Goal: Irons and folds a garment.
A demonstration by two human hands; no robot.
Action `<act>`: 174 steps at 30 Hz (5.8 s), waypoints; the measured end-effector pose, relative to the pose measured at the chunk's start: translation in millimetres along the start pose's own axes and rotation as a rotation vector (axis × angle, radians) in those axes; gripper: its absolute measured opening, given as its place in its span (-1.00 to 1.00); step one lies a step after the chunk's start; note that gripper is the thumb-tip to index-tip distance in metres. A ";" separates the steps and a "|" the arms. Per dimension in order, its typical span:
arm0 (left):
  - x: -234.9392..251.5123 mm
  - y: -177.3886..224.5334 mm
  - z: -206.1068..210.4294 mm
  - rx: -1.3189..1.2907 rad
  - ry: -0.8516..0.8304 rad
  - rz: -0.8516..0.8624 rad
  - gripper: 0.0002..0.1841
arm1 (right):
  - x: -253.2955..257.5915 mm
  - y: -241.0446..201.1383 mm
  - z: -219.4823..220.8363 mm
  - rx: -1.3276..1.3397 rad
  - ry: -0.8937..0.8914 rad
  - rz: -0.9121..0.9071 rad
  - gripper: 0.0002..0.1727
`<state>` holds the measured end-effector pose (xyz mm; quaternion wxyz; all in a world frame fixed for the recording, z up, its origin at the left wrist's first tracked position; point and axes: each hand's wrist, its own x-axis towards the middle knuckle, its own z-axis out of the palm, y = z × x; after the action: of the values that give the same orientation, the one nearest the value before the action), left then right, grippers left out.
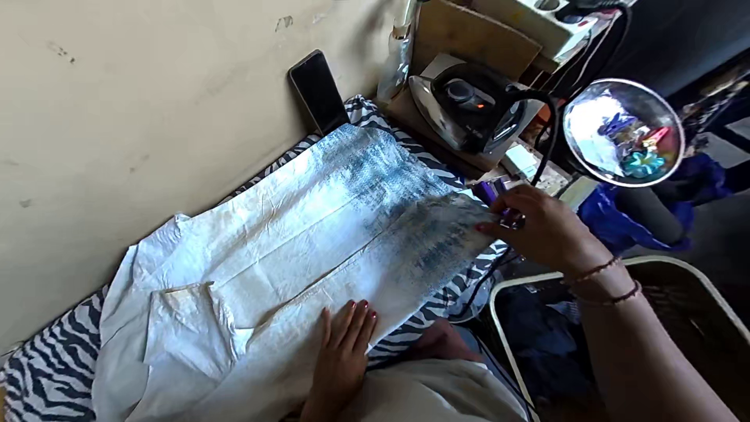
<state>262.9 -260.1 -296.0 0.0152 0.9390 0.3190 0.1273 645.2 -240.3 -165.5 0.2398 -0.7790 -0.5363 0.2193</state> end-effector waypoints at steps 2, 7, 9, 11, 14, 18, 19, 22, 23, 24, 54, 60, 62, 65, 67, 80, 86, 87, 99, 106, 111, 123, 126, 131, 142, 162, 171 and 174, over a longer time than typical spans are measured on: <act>17.2 1.9 0.8 -0.030 -0.013 0.011 -0.48 | 6.4 -16.2 -12.9 -0.030 0.028 -0.119 -0.74; 21.9 -0.8 -24.2 -0.272 -0.121 -0.060 -0.32 | 14.0 -13.2 -26.4 0.061 -0.106 -0.109 -0.86; 23.4 -2.8 -32.9 -0.343 -0.141 -0.080 -0.32 | 17.5 9.0 -16.2 0.179 -0.182 0.043 -0.87; 26.5 -1.0 -32.5 -0.312 -0.095 -0.072 -0.41 | 19.4 28.6 1.5 0.278 -0.243 0.167 -0.83; 31.0 1.0 -34.3 -0.288 -0.012 -0.063 -0.54 | 13.0 28.1 9.5 0.419 -0.260 0.187 -0.78; 36.8 -1.3 -55.7 -0.398 0.020 -0.145 -0.56 | 10.2 25.3 -5.9 0.610 -0.341 -0.085 -0.64; 38.1 -4.9 -62.0 -0.457 0.011 -0.183 -0.55 | 13.7 19.9 -10.4 0.600 -0.376 -0.112 -0.58; 43.5 -20.1 -82.6 -0.671 0.039 -0.321 -0.63 | 31.1 -11.9 -20.4 0.599 -0.319 -0.234 -0.77; 45.9 -25.5 -86.6 -0.697 0.098 -0.369 -0.70 | 39.8 -24.5 -22.2 0.637 -0.292 -0.297 -0.80; 49.0 -31.5 -89.0 -0.694 0.159 -0.411 -0.76 | 51.6 -35.3 -24.1 0.667 -0.322 -0.356 -0.78; 60.3 4.8 -91.4 -0.051 0.285 -0.074 -0.85 | 59.5 7.9 -41.4 0.276 -0.146 -0.665 -0.75; 47.5 37.4 12.7 0.029 0.172 0.013 -0.68 | -6.6 107.5 34.3 0.465 -0.087 0.071 -0.53; 54.0 42.3 15.9 0.041 0.128 -0.018 -0.60 | -25.0 101.0 50.3 0.607 0.128 0.246 -0.60; 65.3 46.2 16.8 0.052 0.039 -0.015 -0.49 | -39.8 82.7 57.3 0.601 0.145 0.454 -0.42; 67.2 48.3 22.1 0.006 -0.005 0.008 -0.45 | -43.1 74.7 64.3 0.594 0.103 0.440 -0.36; 111.5 65.0 20.0 -0.257 -0.143 0.020 -0.45 | -20.4 77.2 29.1 0.353 0.030 0.180 -0.65; 110.0 63.9 3.2 -0.250 -0.113 0.037 -0.42 | -7.9 69.0 9.8 0.379 0.141 -0.058 -0.80; 109.9 64.5 2.4 -0.257 -0.103 0.029 -0.42 | -6.0 68.8 8.9 0.353 0.155 -0.073 -0.82; 115.3 60.3 8.9 -0.408 -0.118 0.012 -0.52 | -4.7 103.5 9.2 0.315 0.101 0.030 -0.59; 114.2 71.3 30.1 -0.268 -0.114 0.107 -0.50 | -27.0 120.1 17.6 0.323 -0.208 0.163 -0.67; 116.7 66.7 29.9 -0.235 -0.132 0.101 -0.33 | -30.0 122.8 38.1 0.432 -0.277 0.132 -0.71; 106.0 71.9 37.6 -0.104 -0.150 0.058 -0.46 | -22.5 115.6 15.1 0.317 -0.359 0.034 -0.75; 106.6 77.4 46.1 -0.044 -0.112 0.077 -0.52 | -18.3 92.1 22.1 0.032 -0.226 0.185 -0.77; 140.1 57.7 -7.5 -0.405 -0.233 0.066 -0.46 | -12.8 44.8 39.6 0.028 0.210 0.085 -0.57; 277.3 -37.7 -39.4 -0.114 -0.297 -0.163 -0.58 | -24.9 52.5 61.0 0.043 0.136 0.400 -0.12; 311.3 -23.5 -78.9 -0.008 -0.689 0.075 -0.60 | 22.2 33.7 46.6 0.156 -0.041 0.277 -0.32; 375.3 -26.3 -23.0 -0.014 -0.667 0.107 -0.68 | 54.1 28.6 55.5 0.070 -0.080 0.303 -0.67; 367.7 -24.9 -40.0 -0.108 -0.507 0.124 -0.74 | 61.1 28.1 60.1 0.064 -0.041 0.303 -0.64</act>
<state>519.0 -20.7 -175.7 0.1371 0.9565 0.2396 -0.0944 649.8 -183.2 -235.1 0.2177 -0.8384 -0.4099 0.2857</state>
